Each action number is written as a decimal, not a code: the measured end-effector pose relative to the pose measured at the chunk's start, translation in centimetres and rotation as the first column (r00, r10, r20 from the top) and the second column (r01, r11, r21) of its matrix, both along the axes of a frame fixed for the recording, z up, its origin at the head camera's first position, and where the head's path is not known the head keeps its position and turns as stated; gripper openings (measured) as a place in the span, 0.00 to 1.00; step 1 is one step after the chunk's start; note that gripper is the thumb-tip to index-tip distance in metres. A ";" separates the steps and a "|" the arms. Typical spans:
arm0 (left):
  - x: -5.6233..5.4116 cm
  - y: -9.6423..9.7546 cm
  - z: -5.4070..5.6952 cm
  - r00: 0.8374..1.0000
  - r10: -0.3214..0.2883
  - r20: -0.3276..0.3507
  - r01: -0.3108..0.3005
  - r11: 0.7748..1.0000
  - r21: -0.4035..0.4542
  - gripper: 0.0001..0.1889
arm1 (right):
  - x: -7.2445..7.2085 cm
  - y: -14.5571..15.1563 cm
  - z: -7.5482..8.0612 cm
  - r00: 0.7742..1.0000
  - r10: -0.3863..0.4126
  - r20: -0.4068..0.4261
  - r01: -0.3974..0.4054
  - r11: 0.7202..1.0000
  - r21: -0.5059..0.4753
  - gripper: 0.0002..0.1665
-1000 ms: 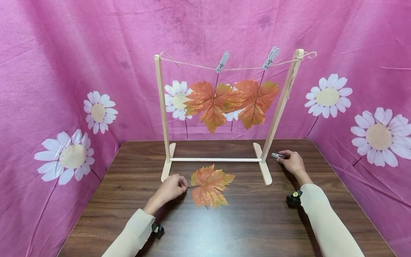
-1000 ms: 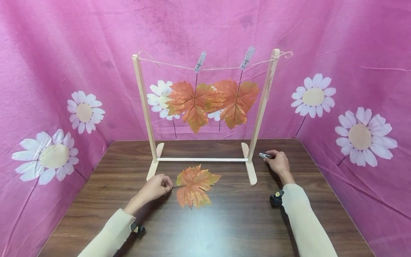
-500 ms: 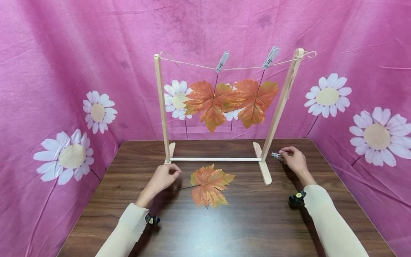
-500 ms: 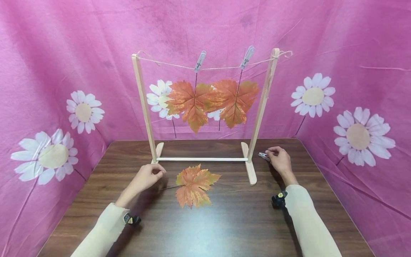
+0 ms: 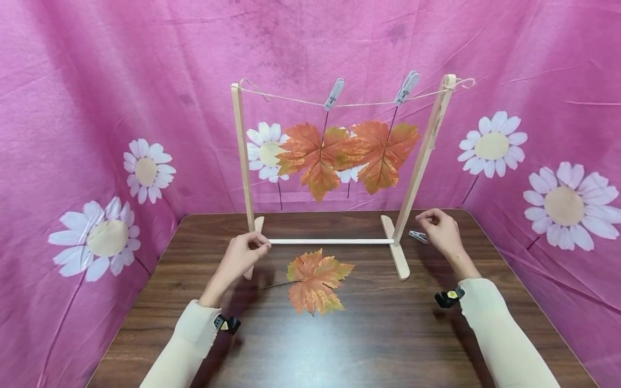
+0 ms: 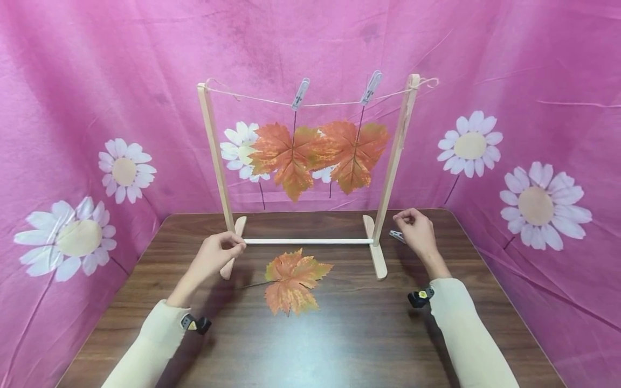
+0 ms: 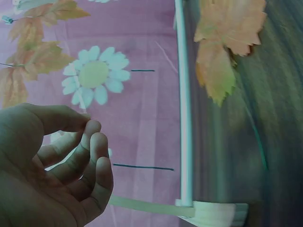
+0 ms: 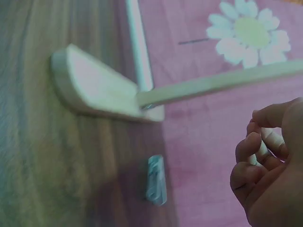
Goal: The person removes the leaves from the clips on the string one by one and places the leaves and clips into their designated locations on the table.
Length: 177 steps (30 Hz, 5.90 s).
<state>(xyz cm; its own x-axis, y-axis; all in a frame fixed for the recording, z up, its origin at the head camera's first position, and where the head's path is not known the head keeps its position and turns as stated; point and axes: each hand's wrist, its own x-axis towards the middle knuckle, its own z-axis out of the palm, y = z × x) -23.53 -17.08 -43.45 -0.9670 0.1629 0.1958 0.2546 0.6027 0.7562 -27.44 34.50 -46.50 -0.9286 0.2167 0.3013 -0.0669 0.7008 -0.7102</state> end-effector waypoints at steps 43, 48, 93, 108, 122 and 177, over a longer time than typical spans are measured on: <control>-0.1 4.3 10.0 0.983 -0.108 -0.148 0.151 0.936 0.317 0.07 | 4.1 -10.5 13.9 0.910 0.385 -0.155 -0.387 0.922 0.020 0.06; -0.4 5.1 11.4 0.978 -0.119 -0.171 0.168 0.934 0.314 0.06 | 3.9 -11.8 15.4 0.897 0.417 -0.147 -0.416 0.909 0.040 0.06; -6.0 12.9 19.1 0.956 -0.032 -0.292 0.160 0.890 0.426 0.05 | -0.4 -16.3 29.0 0.872 0.451 -0.188 -0.458 0.889 0.007 0.12; -7.6 14.3 21.3 0.956 0.033 -0.291 0.077 0.930 0.360 0.06 | -2.2 -17.1 32.7 0.906 0.407 -0.116 -0.401 0.913 0.072 0.22; -9.4 15.3 22.3 0.967 0.072 -0.242 0.008 0.949 0.315 0.11 | -3.6 -18.6 34.9 0.924 0.378 0.056 -0.380 0.898 0.221 0.34; -10.0 15.9 22.7 0.974 -0.025 -0.224 0.140 0.846 0.515 0.09 | -4.5 -18.4 33.9 0.927 0.313 -0.208 -0.335 0.939 -0.078 0.05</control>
<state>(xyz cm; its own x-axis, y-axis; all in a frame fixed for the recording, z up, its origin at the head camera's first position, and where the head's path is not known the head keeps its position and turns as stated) -33.49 -1.16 -20.77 -0.8850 0.0576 0.4621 0.4656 0.1008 0.8792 -31.91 16.11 -12.62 -0.8817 -0.0448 0.4697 -0.4180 0.5362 -0.7333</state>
